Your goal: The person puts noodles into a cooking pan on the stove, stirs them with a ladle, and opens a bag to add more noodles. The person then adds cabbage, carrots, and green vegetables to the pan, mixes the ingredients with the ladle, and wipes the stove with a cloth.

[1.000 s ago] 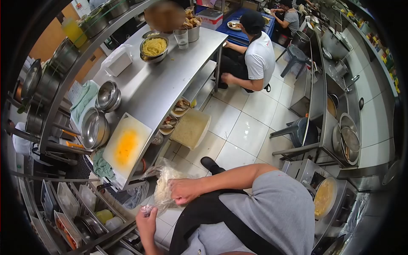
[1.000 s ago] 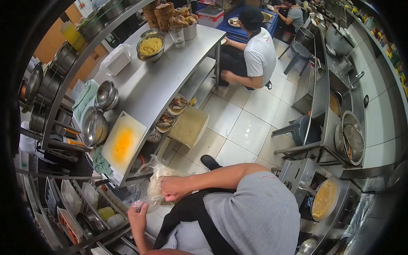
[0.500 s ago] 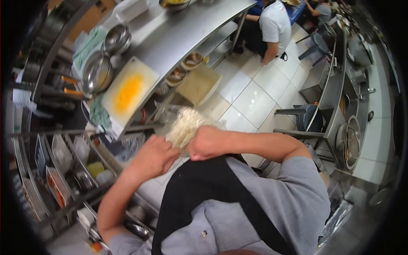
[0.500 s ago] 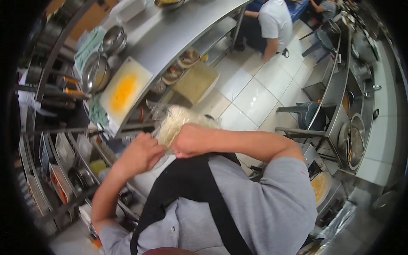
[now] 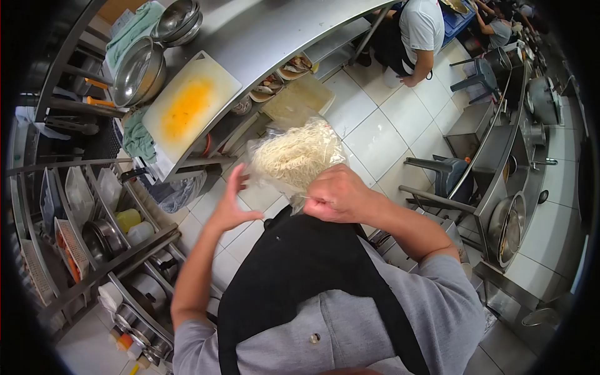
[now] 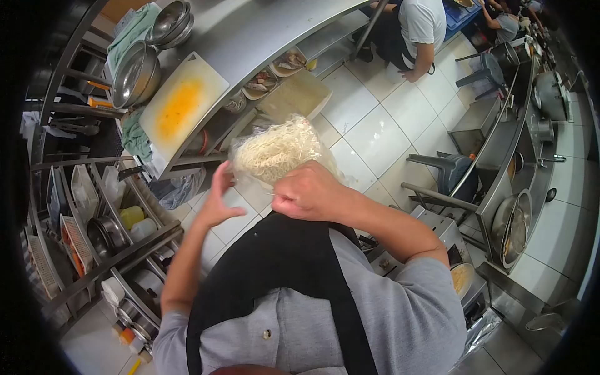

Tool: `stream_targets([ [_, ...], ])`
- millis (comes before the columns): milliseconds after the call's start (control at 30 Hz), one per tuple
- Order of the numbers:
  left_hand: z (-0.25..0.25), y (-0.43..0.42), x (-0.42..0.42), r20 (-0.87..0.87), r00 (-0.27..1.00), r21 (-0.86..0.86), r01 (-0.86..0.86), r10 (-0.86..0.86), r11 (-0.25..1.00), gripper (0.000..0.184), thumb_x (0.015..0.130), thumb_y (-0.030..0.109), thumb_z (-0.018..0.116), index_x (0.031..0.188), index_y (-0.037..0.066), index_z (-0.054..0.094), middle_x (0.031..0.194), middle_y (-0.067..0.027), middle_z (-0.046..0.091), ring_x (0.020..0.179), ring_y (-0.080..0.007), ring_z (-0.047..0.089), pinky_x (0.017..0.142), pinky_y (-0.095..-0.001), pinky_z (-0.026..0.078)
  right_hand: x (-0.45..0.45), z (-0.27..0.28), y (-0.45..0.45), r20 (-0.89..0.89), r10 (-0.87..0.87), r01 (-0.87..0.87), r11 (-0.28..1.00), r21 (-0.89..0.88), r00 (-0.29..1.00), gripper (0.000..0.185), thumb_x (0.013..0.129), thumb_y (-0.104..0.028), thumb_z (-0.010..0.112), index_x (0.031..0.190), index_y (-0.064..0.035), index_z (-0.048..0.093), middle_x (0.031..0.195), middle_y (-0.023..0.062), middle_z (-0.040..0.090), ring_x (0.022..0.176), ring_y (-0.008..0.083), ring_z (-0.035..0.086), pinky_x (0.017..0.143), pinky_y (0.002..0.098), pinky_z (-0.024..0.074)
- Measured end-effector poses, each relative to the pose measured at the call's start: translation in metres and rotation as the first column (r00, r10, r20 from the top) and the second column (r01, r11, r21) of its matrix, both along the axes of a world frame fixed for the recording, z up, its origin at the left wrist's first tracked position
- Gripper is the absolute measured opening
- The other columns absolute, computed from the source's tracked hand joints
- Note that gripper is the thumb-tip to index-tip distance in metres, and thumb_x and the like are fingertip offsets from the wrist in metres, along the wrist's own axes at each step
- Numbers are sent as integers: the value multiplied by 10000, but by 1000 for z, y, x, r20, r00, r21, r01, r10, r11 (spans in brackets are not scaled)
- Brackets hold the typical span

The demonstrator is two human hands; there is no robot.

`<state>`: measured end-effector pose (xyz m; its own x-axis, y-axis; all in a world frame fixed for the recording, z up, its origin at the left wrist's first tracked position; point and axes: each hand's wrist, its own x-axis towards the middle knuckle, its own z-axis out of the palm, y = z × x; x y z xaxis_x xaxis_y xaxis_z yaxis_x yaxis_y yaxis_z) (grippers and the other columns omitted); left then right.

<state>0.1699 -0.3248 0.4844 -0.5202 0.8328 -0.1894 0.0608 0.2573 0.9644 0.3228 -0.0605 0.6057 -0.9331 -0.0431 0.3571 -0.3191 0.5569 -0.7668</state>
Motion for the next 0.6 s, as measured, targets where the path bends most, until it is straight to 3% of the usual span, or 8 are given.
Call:
stream_targets([
  [100, -88, 62, 31, 349, 931, 204, -189, 109, 960, 1061, 671, 373, 885, 1479, 52, 277, 1449, -133, 410, 1321, -253, 436, 1095, -405, 369, -19, -11, -4, 65, -23, 24, 1000, -19, 998, 262, 690, -56, 671, 549, -55, 450, 497, 91, 435, 459, 291, 492, 467, 417, 389],
  [167, -148, 85, 42, 614, 789, 61, -14, -27, 998, 885, 780, 390, 795, 1454, 29, 349, 1380, -123, 506, 1273, -237, 492, 1070, -383, 396, -28, -18, 6, 138, -56, 56, 998, 4, 989, 201, 698, -57, 671, 612, -51, 489, 563, 91, 485, 540, 280, 533, 537, 392, 430],
  [200, -142, 103, 53, 738, 674, 124, -153, 12, 980, 765, 834, 380, 735, 1422, 26, 398, 1327, -115, 549, 1225, -227, 526, 1047, -377, 413, -34, -23, 17, 199, -83, 81, 997, 20, 976, 147, 706, -57, 672, 675, -46, 528, 630, 91, 535, 620, 268, 574, 606, 367, 472],
  [267, -141, 126, 71, 853, 521, 154, -315, 35, 936, 653, 887, 371, 675, 1390, 22, 447, 1275, -107, 592, 1177, -217, 559, 1024, -371, 430, -24, -45, 61, -168, -452, 477, 863, 165, 876, 242, 724, -74, 689, 938, -35, 583, 918, 126, 619, 924, 275, 608, 882, 367, 476],
  [333, -159, 147, 70, 923, 382, 83, -339, 56, 937, 519, 940, 289, 608, 1357, 11, 472, 1263, -103, 599, 1123, -221, 583, 993, -366, 450, 28, -150, 119, 478, -529, 638, 765, -89, 701, 450, 861, -246, 590, 1216, -12, 445, 1206, 164, 507, 1135, 287, 512, 1002, 376, 396],
  [400, -185, 151, 87, 908, 393, 0, -351, 147, 936, 498, 947, 270, 600, 1350, 5, 477, 1264, -109, 597, 1118, -220, 584, 983, -358, 454, 98, -288, 121, 905, -102, 768, 573, -286, 413, 682, 998, -418, 492, 1494, 11, 307, 1493, 201, 396, 1346, 299, 416, 1121, 386, 317],
  [467, -207, 169, 93, 800, 516, -127, -353, 306, 927, 513, 948, 259, 601, 1361, -12, 462, 1253, -128, 597, 1114, -221, 587, 973, -339, 455, 101, -329, 80, 909, -115, 823, 481, -301, 400, 647, 997, -370, 515, 1480, 18, 330, 1462, 185, 438, 1326, 262, 437, 1102, 373, 341],
  [600, -249, 171, 74, 797, 393, -354, -312, 459, 881, 556, 931, 292, 617, 1366, -12, 451, 1245, -140, 597, 1124, -232, 587, 973, -356, 467, 62, -338, 75, 927, -141, 866, 427, -261, 349, 591, 947, -302, 594, 1404, 34, 427, 1310, 170, 580, 1180, 253, 564, 1015, 370, 429],
])
